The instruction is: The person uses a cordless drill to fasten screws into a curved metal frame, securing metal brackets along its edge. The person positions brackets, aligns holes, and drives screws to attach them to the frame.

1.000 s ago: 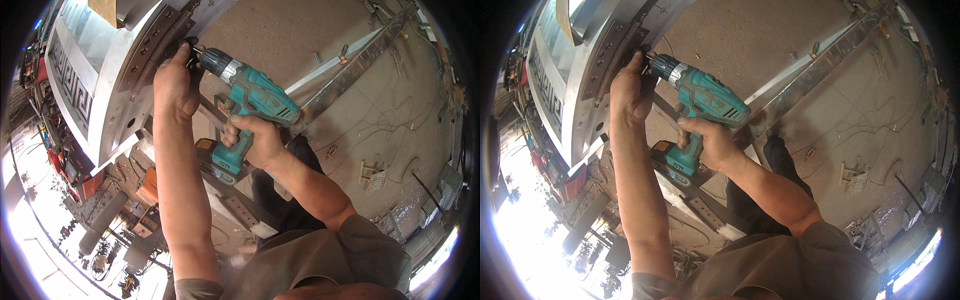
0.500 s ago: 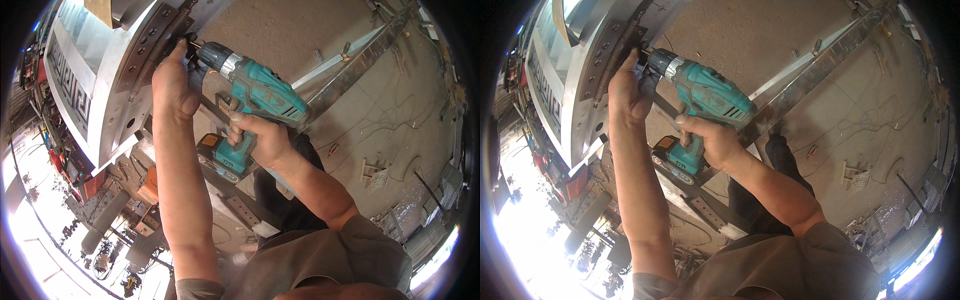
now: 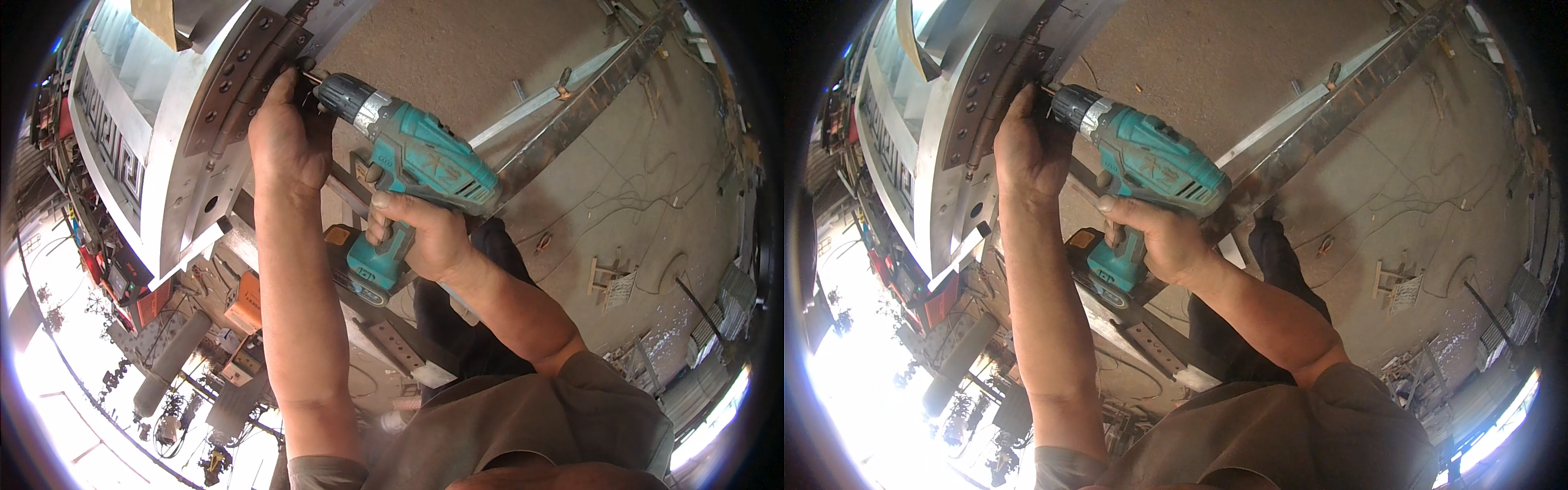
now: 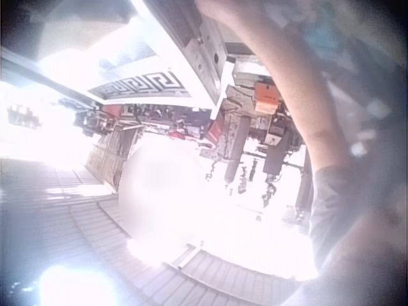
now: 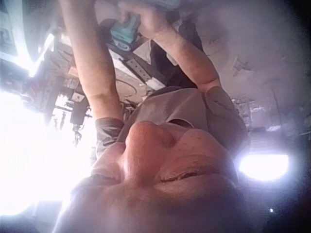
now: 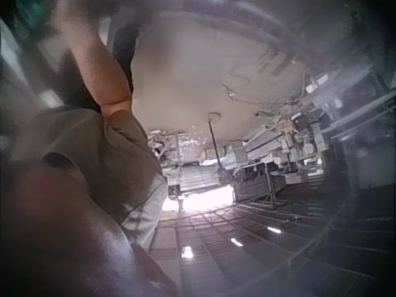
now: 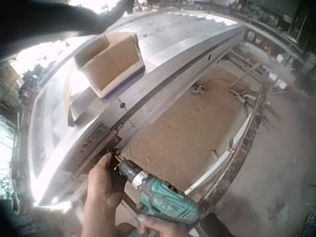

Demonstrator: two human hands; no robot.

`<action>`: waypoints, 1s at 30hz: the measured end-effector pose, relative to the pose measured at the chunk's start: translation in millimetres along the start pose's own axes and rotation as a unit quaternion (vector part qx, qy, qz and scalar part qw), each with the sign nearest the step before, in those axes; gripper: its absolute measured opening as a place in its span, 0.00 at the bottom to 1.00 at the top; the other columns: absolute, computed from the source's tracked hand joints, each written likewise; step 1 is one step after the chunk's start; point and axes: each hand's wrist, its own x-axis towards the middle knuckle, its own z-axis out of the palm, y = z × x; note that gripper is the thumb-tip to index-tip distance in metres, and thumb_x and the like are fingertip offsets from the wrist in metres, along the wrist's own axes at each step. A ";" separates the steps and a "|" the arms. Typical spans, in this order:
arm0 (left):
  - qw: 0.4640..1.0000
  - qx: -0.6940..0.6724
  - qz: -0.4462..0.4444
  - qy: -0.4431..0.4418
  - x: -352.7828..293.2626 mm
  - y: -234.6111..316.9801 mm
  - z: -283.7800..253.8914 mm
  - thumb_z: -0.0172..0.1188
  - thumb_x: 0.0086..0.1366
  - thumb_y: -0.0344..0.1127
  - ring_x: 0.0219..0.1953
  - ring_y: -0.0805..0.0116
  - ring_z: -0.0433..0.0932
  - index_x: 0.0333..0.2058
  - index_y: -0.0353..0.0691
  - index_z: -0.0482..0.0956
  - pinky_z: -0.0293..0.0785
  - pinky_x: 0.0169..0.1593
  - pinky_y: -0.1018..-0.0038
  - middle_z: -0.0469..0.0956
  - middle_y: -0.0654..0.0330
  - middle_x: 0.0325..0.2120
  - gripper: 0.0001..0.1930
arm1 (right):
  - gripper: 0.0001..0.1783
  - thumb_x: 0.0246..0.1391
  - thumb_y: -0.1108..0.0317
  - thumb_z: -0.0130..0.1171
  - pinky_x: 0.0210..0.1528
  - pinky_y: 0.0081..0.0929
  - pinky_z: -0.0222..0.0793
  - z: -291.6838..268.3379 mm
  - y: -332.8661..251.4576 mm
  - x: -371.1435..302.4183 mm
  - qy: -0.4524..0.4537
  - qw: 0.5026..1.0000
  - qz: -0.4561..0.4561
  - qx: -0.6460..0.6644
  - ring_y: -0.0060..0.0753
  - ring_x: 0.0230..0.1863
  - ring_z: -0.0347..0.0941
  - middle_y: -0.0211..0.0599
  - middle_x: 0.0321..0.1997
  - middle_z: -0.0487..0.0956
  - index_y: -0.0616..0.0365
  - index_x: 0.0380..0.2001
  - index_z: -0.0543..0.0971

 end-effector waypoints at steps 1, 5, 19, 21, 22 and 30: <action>1.000 0.002 0.000 -0.001 -0.3 -0.5 -0.5 0.53 0.77 0.33 0.39 0.64 0.78 0.48 0.35 0.77 0.80 0.46 0.64 0.78 0.58 0.37 0.09 | 0.10 0.61 0.68 0.63 0.38 0.33 0.73 -0.7 0.6 0.4 -0.003 1.000 0.003 -0.002 0.28 0.28 0.73 0.33 0.26 0.75 0.59 0.43 0.76; 1.000 0.025 0.003 -0.004 -1.0 -1.0 -2.4 0.54 0.76 0.33 0.39 0.65 0.77 0.48 0.35 0.77 0.80 0.46 0.63 0.78 0.58 0.38 0.09 | 0.12 0.61 0.72 0.63 0.36 0.28 0.72 -2.8 2.5 1.3 -0.016 1.000 0.004 0.024 0.26 0.28 0.75 0.31 0.27 0.77 0.59 0.46 0.77; 0.999 0.041 0.013 -0.003 1.2 0.1 -4.6 0.56 0.75 0.31 0.39 0.66 0.77 0.51 0.33 0.77 0.79 0.45 0.67 0.80 0.58 0.43 0.11 | 0.12 0.60 0.71 0.63 0.39 0.34 0.71 -1.1 12.4 0.9 0.000 0.997 0.042 0.067 0.30 0.29 0.72 0.30 0.27 0.74 0.56 0.46 0.75; 0.999 0.051 0.015 0.003 2.1 1.7 -4.2 0.56 0.75 0.30 0.40 0.67 0.78 0.51 0.32 0.78 0.78 0.45 0.68 0.80 0.57 0.43 0.11 | 0.13 0.60 0.71 0.64 0.40 0.34 0.71 -0.3 15.5 1.3 -0.011 0.995 0.046 0.088 0.29 0.30 0.72 0.30 0.27 0.73 0.55 0.47 0.76; 0.998 0.057 0.014 0.005 2.1 2.2 -4.2 0.57 0.74 0.30 0.40 0.67 0.78 0.51 0.32 0.78 0.78 0.45 0.69 0.80 0.57 0.43 0.11 | 0.13 0.60 0.71 0.64 0.40 0.34 0.71 -0.4 16.6 1.6 -0.010 0.995 0.044 0.093 0.29 0.30 0.71 0.30 0.27 0.73 0.55 0.46 0.76; 0.997 0.080 0.005 0.011 -0.4 7.8 -2.7 0.57 0.74 0.29 0.41 0.68 0.78 0.51 0.31 0.78 0.77 0.44 0.70 0.81 0.57 0.43 0.11 | 0.10 0.60 0.72 0.66 0.36 0.29 0.73 -0.8 23.5 4.0 -0.012 0.989 0.040 0.141 0.26 0.28 0.75 0.30 0.28 0.77 0.56 0.44 0.78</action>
